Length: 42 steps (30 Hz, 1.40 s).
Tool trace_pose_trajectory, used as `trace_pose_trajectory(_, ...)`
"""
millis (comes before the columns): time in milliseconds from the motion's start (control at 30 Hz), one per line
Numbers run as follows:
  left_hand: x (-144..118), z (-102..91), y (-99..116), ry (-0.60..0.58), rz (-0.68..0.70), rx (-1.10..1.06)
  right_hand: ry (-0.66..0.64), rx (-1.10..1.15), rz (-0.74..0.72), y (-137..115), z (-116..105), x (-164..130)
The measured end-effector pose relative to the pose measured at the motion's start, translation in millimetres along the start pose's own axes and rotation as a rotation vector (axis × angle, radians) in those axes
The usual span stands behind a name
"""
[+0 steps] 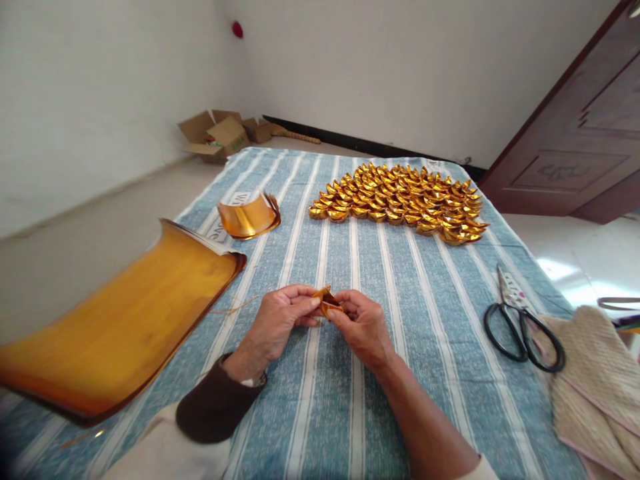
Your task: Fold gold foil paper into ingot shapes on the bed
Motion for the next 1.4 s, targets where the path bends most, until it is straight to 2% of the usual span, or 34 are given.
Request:
trace_pose_trajectory(167, 0, 1.5, 1, 0.031, 0.019, -0.057, 0.070, -0.109, -0.065, -1, 2, -1)
trace_pose_trajectory(333, 1, 0.5, -2, 0.044, 0.024, -0.103, 0.184, -0.304, -0.232, -3, 6, -1)
trace_pose_trajectory(600, 1, 1.0, -7, 0.009, -0.006, -0.225, 0.225, -0.464, -0.347, -1, 9, -1)
trace_pose_trajectory(933, 3, 1.1, -9, -0.039, 0.006, -0.303, 0.289, -0.543, -0.415, 0, 10, -1)
trace_pose_trajectory(1133, 4, 2.6, -10, -0.088, 0.001, -0.366, 0.295, -0.528, -0.404, -1, 10, -1)
trace_pose_trajectory(1400, 6, 7.7, -13, -0.044, 0.087, -0.278, 0.312, -0.533, -0.388, -1, 9, -2)
Point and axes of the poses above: each hand's wrist, its own x-axis towards the middle knuckle, its own z-axis out of the palm, y = z × x, the point moved 1 cm from there along x, towards the middle knuckle, and after that the axes turned 13 degrees about -y, right-handed, at the moved point
